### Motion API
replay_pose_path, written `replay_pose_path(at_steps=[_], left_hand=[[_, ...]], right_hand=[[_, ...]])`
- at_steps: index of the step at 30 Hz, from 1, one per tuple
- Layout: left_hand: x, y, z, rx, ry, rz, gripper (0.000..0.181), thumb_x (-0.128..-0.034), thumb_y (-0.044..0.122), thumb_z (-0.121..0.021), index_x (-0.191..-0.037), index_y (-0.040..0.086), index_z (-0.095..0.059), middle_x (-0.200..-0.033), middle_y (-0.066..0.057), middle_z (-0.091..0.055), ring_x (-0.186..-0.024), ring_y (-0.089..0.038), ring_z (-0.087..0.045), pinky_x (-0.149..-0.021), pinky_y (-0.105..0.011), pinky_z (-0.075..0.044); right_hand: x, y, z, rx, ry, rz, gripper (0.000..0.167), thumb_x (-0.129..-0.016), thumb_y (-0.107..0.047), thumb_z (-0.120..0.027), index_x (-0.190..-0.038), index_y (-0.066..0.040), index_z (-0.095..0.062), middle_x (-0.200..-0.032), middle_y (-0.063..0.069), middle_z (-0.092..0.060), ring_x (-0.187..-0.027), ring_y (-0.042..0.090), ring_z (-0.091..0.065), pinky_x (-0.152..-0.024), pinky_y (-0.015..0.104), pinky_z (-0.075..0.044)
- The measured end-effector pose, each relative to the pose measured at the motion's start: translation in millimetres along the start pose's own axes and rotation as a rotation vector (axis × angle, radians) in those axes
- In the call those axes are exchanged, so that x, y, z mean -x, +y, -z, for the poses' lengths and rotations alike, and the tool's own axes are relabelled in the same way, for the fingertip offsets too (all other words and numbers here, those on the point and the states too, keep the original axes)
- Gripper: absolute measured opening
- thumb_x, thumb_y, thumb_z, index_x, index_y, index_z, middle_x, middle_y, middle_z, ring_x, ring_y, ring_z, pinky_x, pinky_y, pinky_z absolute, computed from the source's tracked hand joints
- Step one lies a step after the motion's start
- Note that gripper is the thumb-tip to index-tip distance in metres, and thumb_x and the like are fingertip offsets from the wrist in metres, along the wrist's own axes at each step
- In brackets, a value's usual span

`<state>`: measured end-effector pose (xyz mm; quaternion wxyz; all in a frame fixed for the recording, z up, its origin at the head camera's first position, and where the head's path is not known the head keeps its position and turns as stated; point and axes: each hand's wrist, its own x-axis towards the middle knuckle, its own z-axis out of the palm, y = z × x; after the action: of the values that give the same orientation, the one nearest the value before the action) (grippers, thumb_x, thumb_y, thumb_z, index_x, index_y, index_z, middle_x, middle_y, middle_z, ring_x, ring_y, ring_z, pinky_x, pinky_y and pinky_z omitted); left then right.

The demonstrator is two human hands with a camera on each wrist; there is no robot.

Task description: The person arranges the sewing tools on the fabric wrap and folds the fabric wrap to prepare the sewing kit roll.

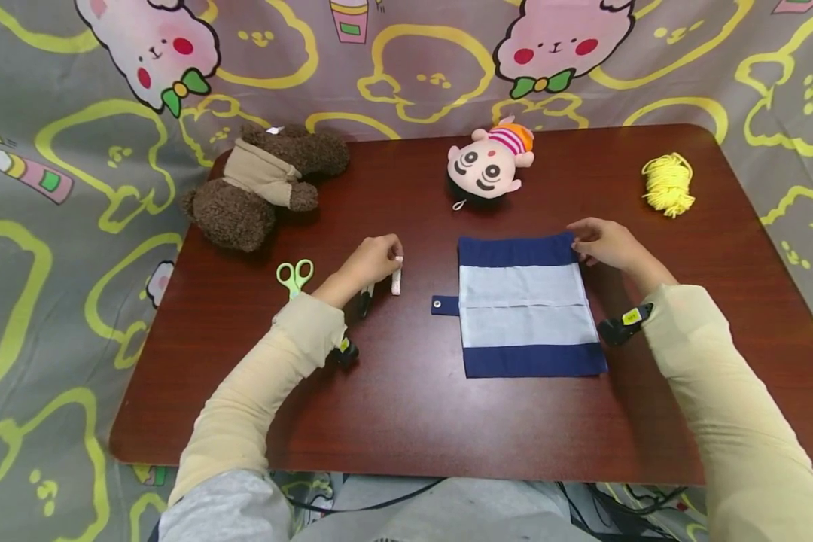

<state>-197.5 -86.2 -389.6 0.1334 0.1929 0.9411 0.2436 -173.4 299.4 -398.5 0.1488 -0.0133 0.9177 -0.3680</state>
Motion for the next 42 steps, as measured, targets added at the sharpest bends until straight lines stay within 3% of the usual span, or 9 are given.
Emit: replay_pose_path(at_steps=[7,13,17,22,27,31,42], left_hand=[[-11.9,17.8,-2.6,0.346,0.010,0.038,0.013,-0.0810,0.006,-0.062,-0.091,0.000,-0.056,-0.079,-0.012,-0.059,-0.060,-0.023,-0.060,-0.056,-0.032,-0.051],[-29.8,48.8,-13.9,0.477,0.006,0.000,0.017,-0.0813,0.009,-0.063,-0.096,0.004,-0.056,-0.081,-0.010,-0.061,-0.066,-0.025,-0.061,-0.057,-0.035,-0.050],[-44.0,75.1,-28.7,0.500,0.000,-0.060,0.016,-0.0809,0.008,-0.064,-0.094,0.004,-0.058,-0.080,-0.009,-0.062,-0.065,-0.022,-0.061,-0.055,-0.029,-0.049],[-58.2,106.0,-54.6,0.499,-0.090,-0.117,0.015,-0.0820,0.007,-0.063,-0.095,0.003,-0.058,-0.081,-0.009,-0.064,-0.061,-0.013,-0.060,-0.053,-0.023,-0.048],[-71.0,130.0,-76.3,0.475,-0.172,-0.156,0.014,-0.0832,0.008,-0.061,-0.096,0.002,-0.058,-0.083,-0.009,-0.064,-0.064,-0.014,-0.061,-0.054,-0.022,-0.049],[-78.0,144.5,-86.9,0.481,-0.219,-0.162,0.013,-0.0838,0.007,-0.060,-0.095,0.002,-0.058,-0.084,-0.009,-0.064,-0.067,-0.016,-0.063,-0.054,-0.023,-0.049],[-85.5,171.5,-104.9,0.488,-0.257,-0.222,0.010,-0.0829,0.004,-0.060,-0.092,0.000,-0.058,-0.079,-0.009,-0.063,-0.060,-0.015,-0.061,-0.052,-0.023,-0.049]], right_hand=[[-1.5,5,-2,-0.058,0.032,-0.024,0.036,-0.086,-0.002,-0.051,-0.121,0.005,-0.047,-0.094,0.025,-0.054,-0.065,0.016,-0.059,-0.058,0.030,-0.052],[-5.3,0,-3,-0.080,0.029,-0.009,0.039,-0.086,0.000,-0.050,-0.124,0.004,-0.045,-0.095,0.025,-0.054,-0.068,0.016,-0.059,-0.060,0.031,-0.052],[-6.4,-2,-6,-0.078,0.027,-0.004,0.036,-0.087,0.001,-0.049,-0.123,0.004,-0.047,-0.099,0.027,-0.053,-0.072,0.020,-0.060,-0.062,0.033,-0.052],[-3.4,-1,-13,-0.088,0.023,-0.036,0.035,-0.087,0.001,-0.049,-0.122,0.004,-0.048,-0.099,0.028,-0.054,-0.072,0.022,-0.061,-0.062,0.034,-0.052],[-1.5,-1,-15,-0.091,0.050,-0.044,0.035,-0.086,0.001,-0.050,-0.121,0.004,-0.049,-0.099,0.027,-0.054,-0.072,0.022,-0.060,-0.062,0.033,-0.052],[-0.6,-1,-13,-0.098,0.058,-0.045,0.034,-0.086,0.001,-0.050,-0.121,0.004,-0.049,-0.098,0.028,-0.054,-0.070,0.022,-0.060,-0.062,0.033,-0.052],[1.5,0,-6,-0.117,0.069,-0.062,0.034,-0.087,0.000,-0.049,-0.121,0.006,-0.048,-0.102,0.029,-0.053,-0.069,0.020,-0.060,-0.062,0.031,-0.052]])
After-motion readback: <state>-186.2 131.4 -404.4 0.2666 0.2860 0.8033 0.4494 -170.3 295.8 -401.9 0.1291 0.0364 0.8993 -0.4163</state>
